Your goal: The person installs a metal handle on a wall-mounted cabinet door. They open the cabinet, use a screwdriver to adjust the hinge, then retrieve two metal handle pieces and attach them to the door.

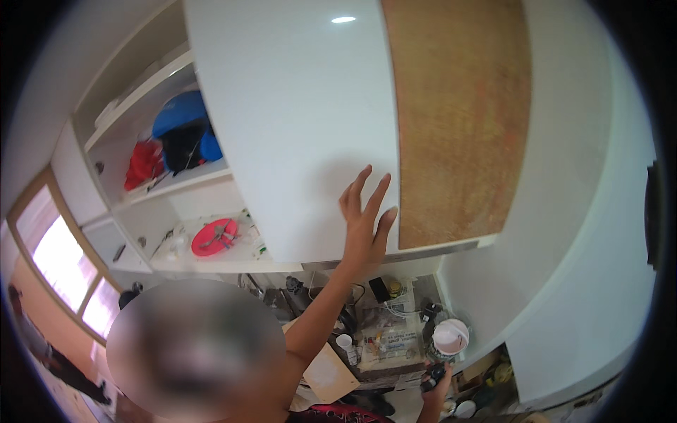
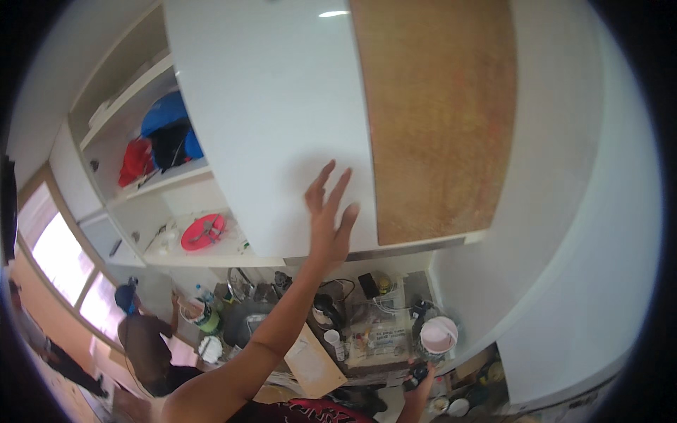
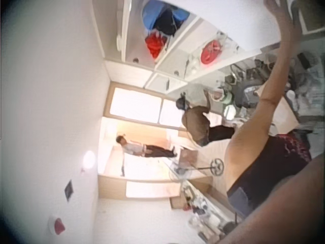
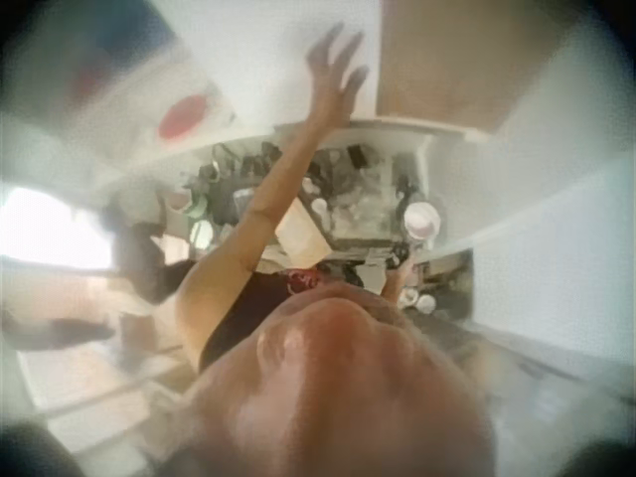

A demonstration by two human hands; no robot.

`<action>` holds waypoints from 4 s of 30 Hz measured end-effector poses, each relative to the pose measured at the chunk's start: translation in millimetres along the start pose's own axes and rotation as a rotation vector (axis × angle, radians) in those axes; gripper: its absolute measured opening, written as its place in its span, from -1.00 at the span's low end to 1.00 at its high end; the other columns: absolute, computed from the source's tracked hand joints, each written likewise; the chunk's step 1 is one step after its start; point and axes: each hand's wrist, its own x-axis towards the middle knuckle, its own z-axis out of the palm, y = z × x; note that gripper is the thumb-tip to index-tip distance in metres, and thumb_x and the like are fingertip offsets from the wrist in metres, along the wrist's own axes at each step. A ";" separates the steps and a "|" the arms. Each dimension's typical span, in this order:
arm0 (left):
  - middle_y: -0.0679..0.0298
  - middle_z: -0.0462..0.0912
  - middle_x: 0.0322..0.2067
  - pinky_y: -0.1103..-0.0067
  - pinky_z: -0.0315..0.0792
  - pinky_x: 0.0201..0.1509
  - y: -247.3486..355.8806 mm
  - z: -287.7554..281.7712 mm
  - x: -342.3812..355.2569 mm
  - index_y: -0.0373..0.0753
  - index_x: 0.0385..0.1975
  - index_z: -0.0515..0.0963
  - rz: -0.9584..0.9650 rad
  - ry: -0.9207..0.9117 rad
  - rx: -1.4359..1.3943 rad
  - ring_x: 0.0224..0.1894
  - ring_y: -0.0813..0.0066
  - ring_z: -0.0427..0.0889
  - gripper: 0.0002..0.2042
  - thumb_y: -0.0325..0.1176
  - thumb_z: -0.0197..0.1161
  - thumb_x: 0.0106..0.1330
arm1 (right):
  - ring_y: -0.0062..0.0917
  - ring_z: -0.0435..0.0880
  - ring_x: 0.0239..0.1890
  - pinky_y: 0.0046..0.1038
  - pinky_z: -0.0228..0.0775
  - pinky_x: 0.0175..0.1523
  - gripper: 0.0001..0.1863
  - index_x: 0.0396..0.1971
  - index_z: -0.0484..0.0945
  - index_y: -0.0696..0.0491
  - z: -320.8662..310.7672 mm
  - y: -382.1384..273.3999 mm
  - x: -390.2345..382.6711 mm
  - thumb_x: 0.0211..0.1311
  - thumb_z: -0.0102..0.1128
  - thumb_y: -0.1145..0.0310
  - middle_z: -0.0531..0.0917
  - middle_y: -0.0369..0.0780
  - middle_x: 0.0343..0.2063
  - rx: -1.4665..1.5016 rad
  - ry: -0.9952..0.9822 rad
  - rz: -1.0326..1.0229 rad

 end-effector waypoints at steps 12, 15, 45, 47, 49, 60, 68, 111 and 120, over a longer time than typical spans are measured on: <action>0.64 0.23 0.30 0.17 0.23 0.34 65.4 -235.2 -129.9 0.51 0.31 0.47 0.364 0.573 -0.454 0.39 0.33 0.20 -0.41 -0.34 0.43 0.38 | -0.49 0.53 -0.66 -0.44 0.45 -0.55 -0.66 -0.08 0.55 -0.01 48.0 79.9 13.3 0.45 0.17 0.01 0.77 0.00 -0.17 -0.676 -0.246 0.462; 0.59 0.31 0.32 0.18 0.24 0.40 60.8 -247.2 -130.3 0.40 0.29 0.49 0.254 0.565 -0.672 0.39 0.30 0.25 -0.42 -0.35 0.47 0.31 | -0.49 0.54 -0.64 -0.44 0.47 -0.54 -0.66 -0.07 0.54 0.00 55.9 83.8 6.0 0.46 0.18 0.02 0.78 0.00 -0.16 -0.739 -0.253 0.530; 0.00 0.05 0.61 0.03 0.19 0.51 -290.0 -104.9 -218.3 -0.03 0.58 0.20 -0.278 0.145 0.138 0.52 -0.12 0.25 -0.19 0.06 0.33 0.37 | -0.50 0.57 -0.61 -0.48 0.52 -0.53 -0.74 -0.11 0.52 0.00 92.7 159.8 7.8 0.41 0.35 0.20 0.75 -0.06 -0.27 -0.932 -0.067 0.561; 0.01 0.05 0.61 0.05 0.19 0.51 -284.0 -105.9 -222.6 -0.01 0.57 0.21 -0.266 0.139 0.121 0.53 -0.10 0.25 -0.20 0.07 0.32 0.37 | -0.49 0.57 -0.62 -0.49 0.52 -0.53 -0.72 -0.09 0.50 -0.04 81.1 157.3 6.0 0.37 0.38 0.21 0.76 -0.04 -0.25 -0.910 -0.001 0.584; -0.01 0.07 0.61 0.09 0.22 0.50 -279.2 -107.6 -224.2 -0.03 0.54 0.25 -0.265 0.134 0.126 0.51 -0.09 0.28 -0.22 0.08 0.34 0.37 | -0.50 0.56 -0.63 -0.50 0.52 -0.53 -0.72 -0.09 0.49 -0.04 80.6 162.1 -3.4 0.38 0.38 0.20 0.75 -0.04 -0.25 -0.923 -0.019 0.530; -0.02 0.10 0.59 0.14 0.29 0.45 -265.7 -95.4 -218.8 -0.07 0.52 0.28 -0.218 0.165 0.072 0.44 -0.11 0.36 -0.21 0.05 0.37 0.33 | -0.52 0.57 -0.59 -0.43 0.54 -0.48 -0.60 0.06 0.42 -0.02 96.6 160.2 -1.0 0.38 0.37 0.20 0.71 -0.01 -0.12 -0.905 -0.011 0.526; -0.06 0.11 0.59 0.06 0.27 0.44 -281.2 -101.1 -221.3 -0.07 0.53 0.26 -0.216 0.129 0.083 0.43 -0.17 0.36 -0.24 0.06 0.32 0.38 | -0.53 0.58 -0.62 -0.52 0.49 -0.59 -0.68 -0.06 0.46 -0.01 114.5 167.0 -17.3 0.40 0.36 0.17 0.74 -0.08 -0.26 -0.981 -0.035 0.483; -0.17 0.15 0.55 0.02 0.23 0.39 -325.2 -75.7 -211.7 -0.09 0.56 0.11 -0.147 0.147 0.183 0.43 -0.22 0.35 -0.01 0.04 0.55 0.19 | -0.58 0.63 -0.55 -0.52 0.48 -0.51 -0.72 -0.16 0.65 -0.07 55.5 149.9 -12.4 0.33 0.45 0.09 0.77 -0.29 -0.32 -0.921 0.014 0.414; -0.16 0.14 0.56 0.02 0.21 0.43 -314.6 -81.6 -215.1 -0.19 0.51 0.14 -0.232 0.046 0.185 0.44 -0.21 0.33 -0.04 -0.01 0.57 0.18 | -0.47 0.63 -0.54 -0.45 0.54 -0.50 -0.71 -0.11 0.61 -0.02 30.8 152.6 -26.2 0.36 0.42 0.14 0.76 -0.16 -0.32 -0.846 0.078 0.423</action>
